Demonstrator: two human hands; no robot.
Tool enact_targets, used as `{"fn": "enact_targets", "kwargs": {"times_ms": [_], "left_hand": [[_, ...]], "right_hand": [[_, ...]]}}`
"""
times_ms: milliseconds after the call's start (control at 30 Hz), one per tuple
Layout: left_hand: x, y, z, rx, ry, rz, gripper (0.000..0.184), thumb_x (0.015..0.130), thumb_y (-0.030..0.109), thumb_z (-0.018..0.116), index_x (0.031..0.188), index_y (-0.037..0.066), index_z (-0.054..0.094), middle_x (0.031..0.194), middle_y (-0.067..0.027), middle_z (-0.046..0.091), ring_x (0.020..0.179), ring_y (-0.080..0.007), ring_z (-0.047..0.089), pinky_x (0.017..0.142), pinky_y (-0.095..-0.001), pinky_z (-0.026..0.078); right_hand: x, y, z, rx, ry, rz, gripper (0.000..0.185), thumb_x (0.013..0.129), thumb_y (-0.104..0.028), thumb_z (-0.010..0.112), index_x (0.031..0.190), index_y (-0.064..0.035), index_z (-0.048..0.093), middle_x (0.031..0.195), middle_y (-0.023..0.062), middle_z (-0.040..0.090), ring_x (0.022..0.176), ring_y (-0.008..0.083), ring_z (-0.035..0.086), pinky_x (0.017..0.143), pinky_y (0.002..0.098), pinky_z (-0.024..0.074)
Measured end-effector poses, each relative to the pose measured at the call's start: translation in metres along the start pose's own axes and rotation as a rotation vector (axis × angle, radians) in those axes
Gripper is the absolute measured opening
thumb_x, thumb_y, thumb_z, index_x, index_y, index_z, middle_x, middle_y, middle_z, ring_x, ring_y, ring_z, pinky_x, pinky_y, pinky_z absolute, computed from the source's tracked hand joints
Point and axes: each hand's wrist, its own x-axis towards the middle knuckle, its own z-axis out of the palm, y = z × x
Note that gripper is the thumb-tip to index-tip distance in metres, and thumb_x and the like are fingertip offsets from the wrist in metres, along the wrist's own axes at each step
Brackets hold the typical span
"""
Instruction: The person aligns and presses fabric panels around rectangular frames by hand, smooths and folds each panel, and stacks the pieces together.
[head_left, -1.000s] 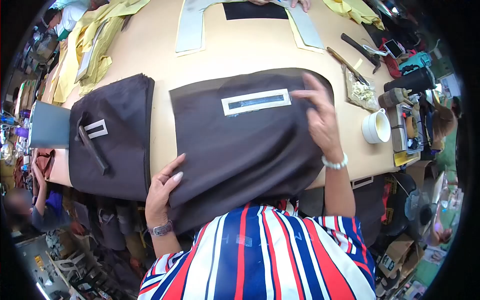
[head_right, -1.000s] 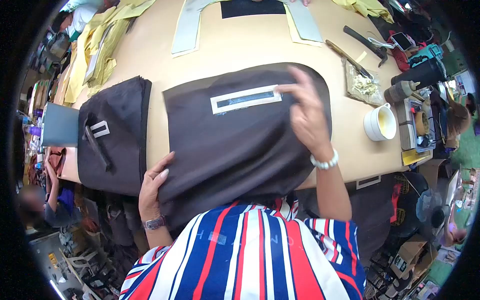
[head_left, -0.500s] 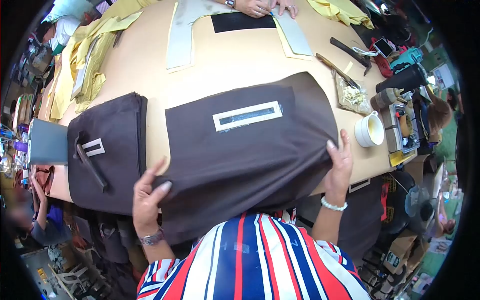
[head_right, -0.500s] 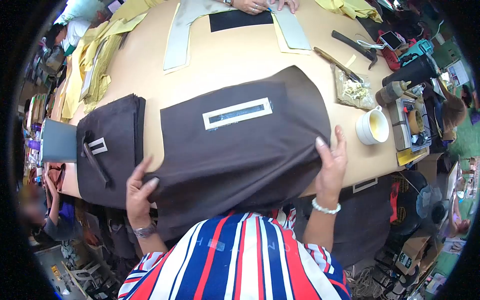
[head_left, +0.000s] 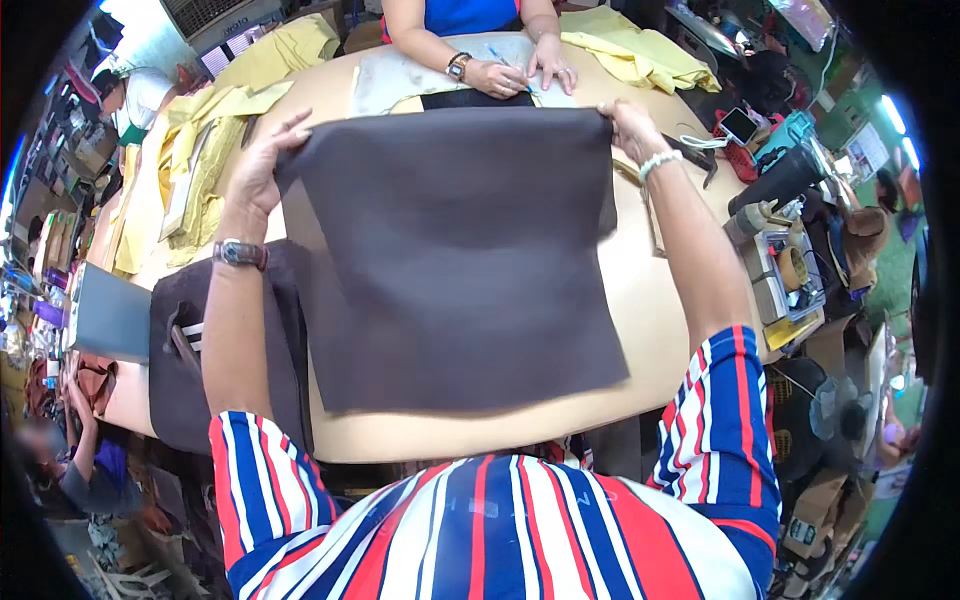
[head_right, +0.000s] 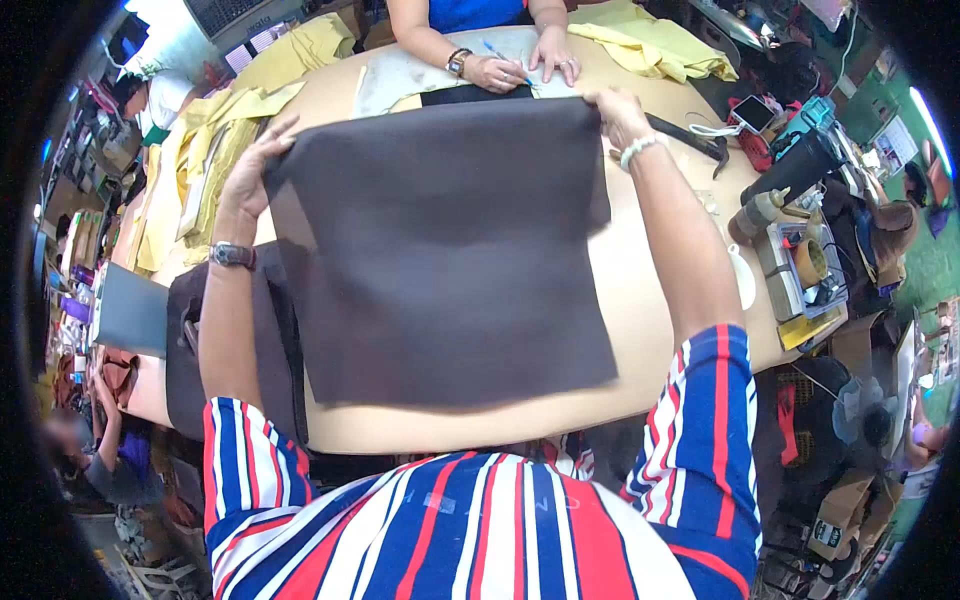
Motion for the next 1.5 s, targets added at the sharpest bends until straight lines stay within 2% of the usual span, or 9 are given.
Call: {"fn": "enact_targets", "kwargs": {"times_ms": [167,233,300,367,400,567,833,933,1500], "left_hand": [[0.011,0.074,0.016,0.128,-0.045,0.298,0.044,0.081,0.005,0.056,0.124,0.004,0.05,0.102,-0.0062,0.061,0.089,-0.0136,0.059,0.083,-0.0237,0.047],[0.002,0.094,0.019,0.099,-0.095,0.504,0.039,0.081,0.005,0.057,0.119,0.004,0.055,0.112,-0.0076,0.058,0.097,-0.0147,0.058,0.088,-0.0246,0.045],[-0.029,0.098,0.027,0.094,-0.084,0.575,0.04,0.081,0.004,0.057,0.121,0.004,0.054,0.111,-0.0082,0.058,0.101,-0.0157,0.056,0.092,-0.0262,0.043],[-0.065,0.079,0.04,0.116,-0.021,0.577,0.041,0.081,0.003,0.058,0.122,0.003,0.053,0.109,-0.0098,0.06,0.105,-0.0169,0.054,0.095,-0.0294,0.04],[-0.076,0.059,0.037,0.108,-0.009,0.557,0.041,0.081,0.003,0.058,0.121,0.002,0.053,0.109,-0.0104,0.06,0.106,-0.0174,0.054,0.096,-0.03,0.04],[-0.138,-0.036,0.031,0.367,0.158,0.25,0.039,0.077,0.001,0.06,0.115,-0.003,0.057,0.118,-0.0115,0.056,0.11,-0.0172,0.051,0.099,-0.0289,0.034],[-0.274,-0.109,0.048,0.365,0.056,-0.325,0.048,0.068,-0.001,0.064,0.116,-0.004,0.057,0.085,0.0024,0.05,0.07,-0.0045,0.042,0.061,-0.0168,0.035],[-0.289,-0.114,0.062,0.043,0.036,-0.362,0.055,0.071,0.002,0.066,0.124,-0.001,0.051,0.093,0.0003,0.054,0.07,-0.0025,0.043,0.063,-0.0162,0.036],[-0.127,-0.144,0.043,0.766,0.468,0.027,0.022,0.081,0.009,0.062,0.1,-0.001,0.066,0.086,-0.0109,0.068,0.077,-0.0107,0.061,0.071,-0.024,0.047]], "right_hand": [[0.002,-0.098,-0.006,-0.021,0.114,-0.321,0.013,0.083,-0.015,0.059,0.074,-0.0092,0.052,0.058,-0.0031,0.04,0.046,0.0094,0.034,0.043,0.0264,0.0304],[0.012,-0.13,-0.023,0.501,-0.174,-0.588,0.009,0.082,-0.007,0.06,0.09,-0.0104,0.058,0.077,-0.0031,0.055,0.068,0.0085,0.052,0.062,0.0221,0.0417],[-0.027,-0.139,-0.031,0.622,-0.057,-0.664,0.053,0.081,-0.005,0.061,0.127,0.0043,0.037,0.104,0.0096,0.056,0.09,0.0191,0.057,0.08,0.0312,0.0474],[-0.065,-0.135,-0.036,0.586,-0.045,-0.728,0.05,0.08,-0.005,0.061,0.124,0.0071,0.041,0.103,0.0105,0.057,0.091,0.0184,0.056,0.081,0.0292,0.0467],[-0.068,-0.12,-0.05,0.448,-0.099,-0.677,0.018,0.082,-0.006,0.06,0.099,-0.0104,0.058,0.087,-0.0026,0.058,0.081,0.0087,0.056,0.071,0.0224,0.0438],[-0.136,-0.023,-0.054,0.077,0.066,-0.664,0.071,0.075,-0.01,0.069,0.13,0.0112,0.03,0.117,0.0183,0.051,0.101,0.0193,0.055,0.089,0.0285,0.0438],[-0.311,0.101,-0.076,-0.154,0.07,-0.152,0.071,0.08,0.003,0.059,0.138,0.0061,0.018,0.109,0.0195,0.054,0.094,0.0196,0.057,0.082,0.0272,0.046],[-0.335,0.118,-0.082,-0.045,0.099,-0.045,0.074,0.08,-0.002,0.061,0.138,0.0062,0.016,0.099,0.0191,0.056,0.086,0.0181,0.056,0.08,0.0276,0.0456],[-0.152,0.105,0.004,-0.496,0.252,-0.327,0.074,0.075,-0.007,0.066,0.136,-0.0024,0.025,0.094,0.023,0.064,0.088,0.0317,0.063,0.078,0.0357,0.0475]]}}
